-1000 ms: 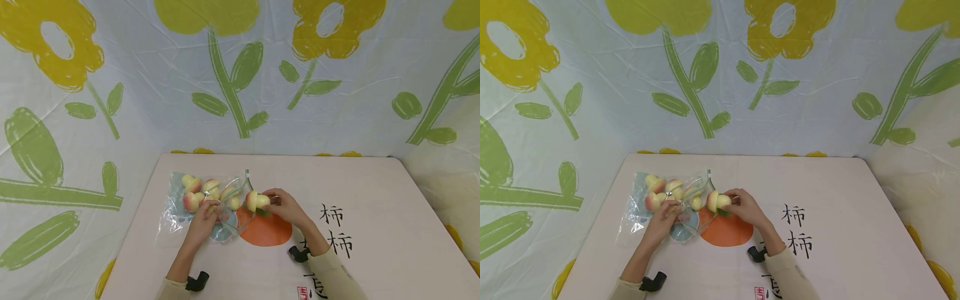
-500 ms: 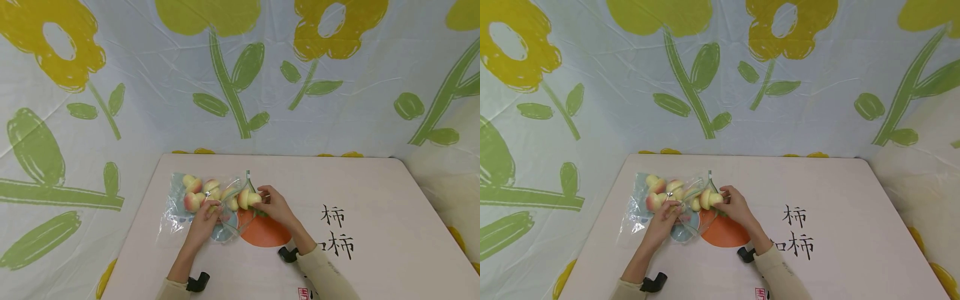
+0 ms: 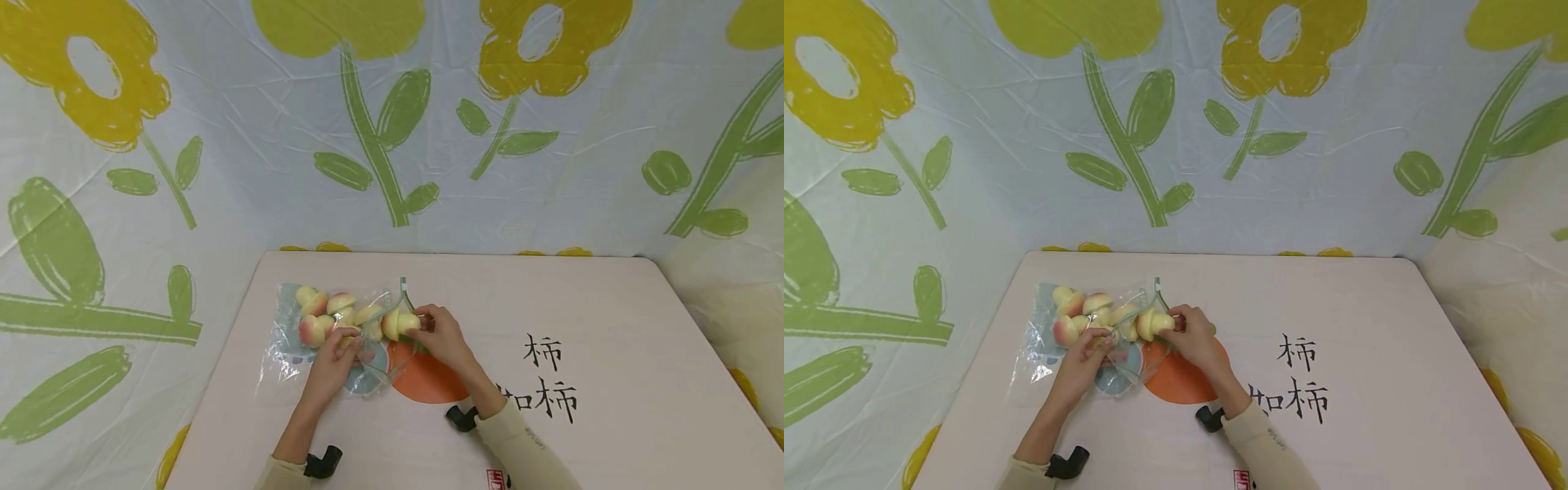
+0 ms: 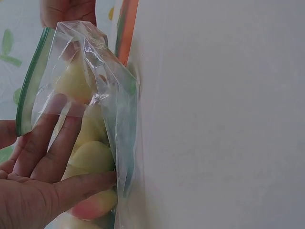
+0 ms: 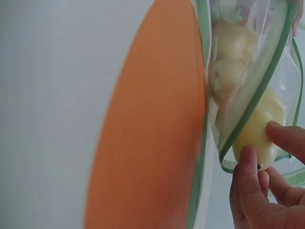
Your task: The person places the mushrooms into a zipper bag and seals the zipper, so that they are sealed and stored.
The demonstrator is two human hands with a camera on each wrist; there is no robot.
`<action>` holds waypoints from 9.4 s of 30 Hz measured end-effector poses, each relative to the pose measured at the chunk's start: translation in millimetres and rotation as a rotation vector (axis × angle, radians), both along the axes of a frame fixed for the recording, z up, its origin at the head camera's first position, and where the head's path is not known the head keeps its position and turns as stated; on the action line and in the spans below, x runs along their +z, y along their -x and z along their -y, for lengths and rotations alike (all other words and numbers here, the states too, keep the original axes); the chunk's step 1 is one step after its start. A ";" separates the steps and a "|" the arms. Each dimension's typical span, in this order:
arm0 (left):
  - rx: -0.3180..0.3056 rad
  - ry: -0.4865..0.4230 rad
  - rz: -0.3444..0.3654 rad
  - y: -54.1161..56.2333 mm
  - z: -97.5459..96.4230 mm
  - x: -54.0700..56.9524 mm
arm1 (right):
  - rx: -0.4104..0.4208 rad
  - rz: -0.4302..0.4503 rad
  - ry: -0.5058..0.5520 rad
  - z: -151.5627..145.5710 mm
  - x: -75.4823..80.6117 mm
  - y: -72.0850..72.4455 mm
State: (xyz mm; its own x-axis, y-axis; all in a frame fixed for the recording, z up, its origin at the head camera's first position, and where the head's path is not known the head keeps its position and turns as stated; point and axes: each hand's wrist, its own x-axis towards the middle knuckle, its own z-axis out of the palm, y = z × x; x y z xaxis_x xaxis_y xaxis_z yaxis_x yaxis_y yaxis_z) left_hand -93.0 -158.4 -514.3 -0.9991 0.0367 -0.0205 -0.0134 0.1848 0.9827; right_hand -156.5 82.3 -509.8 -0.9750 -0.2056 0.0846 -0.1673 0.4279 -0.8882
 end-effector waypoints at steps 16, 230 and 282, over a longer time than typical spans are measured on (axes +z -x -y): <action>0.000 -0.034 0.016 1.8 -1.6 0.9 | 0.039 0.132 0.139 4.5 -5.9 -7.1; -0.260 0.323 0.037 187.3 -34.2 36.5 | -0.050 0.233 0.244 21.5 8.3 95.4; -0.209 0.370 0.002 181.2 -39.4 42.3 | -0.062 0.222 0.240 12.6 2.1 42.5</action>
